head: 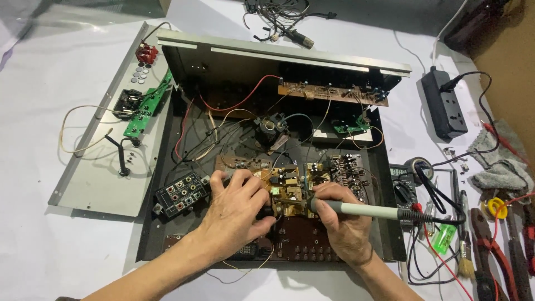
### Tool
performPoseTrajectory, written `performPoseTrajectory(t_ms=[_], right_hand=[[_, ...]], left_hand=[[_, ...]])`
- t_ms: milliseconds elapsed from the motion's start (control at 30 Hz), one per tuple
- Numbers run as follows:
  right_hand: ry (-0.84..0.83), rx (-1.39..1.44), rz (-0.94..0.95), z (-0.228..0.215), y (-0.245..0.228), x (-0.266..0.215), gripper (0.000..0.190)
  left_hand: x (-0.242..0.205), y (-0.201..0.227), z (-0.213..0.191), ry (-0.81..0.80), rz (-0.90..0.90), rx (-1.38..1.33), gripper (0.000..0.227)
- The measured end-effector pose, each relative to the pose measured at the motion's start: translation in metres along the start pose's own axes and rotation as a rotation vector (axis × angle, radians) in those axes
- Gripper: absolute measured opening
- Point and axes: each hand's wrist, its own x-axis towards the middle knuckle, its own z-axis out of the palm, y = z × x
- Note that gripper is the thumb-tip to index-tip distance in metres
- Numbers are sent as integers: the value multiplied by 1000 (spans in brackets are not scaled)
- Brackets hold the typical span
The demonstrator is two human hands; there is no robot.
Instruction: Soldering components and wires on a circuit board inside an electronic device using a soldering iron.
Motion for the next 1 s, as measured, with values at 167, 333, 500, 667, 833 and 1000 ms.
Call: performPoseTrajectory(t_ms=[167,333,500,667,833,1000], right_hand=[[6,17,-34,1,0,0,13],[7,-19,-47,1,-2,2,13],[2,-8,-48,2,-3,2,11],[14,-7,-44,2,2,0,10],[24,14,-50,3,6,-1,10],[18,-10,-35,3,2,0,12]], left_hand=[[-1,0,2,1,-8,-5,37],[-1,0,2,31,-1,3,36],[0,1,1,3,-11,-7,35],[0,1,1,10,-10,-6,35],[0,1,2,33,1,12,35],[0,2,1,14,-16,-25,35]])
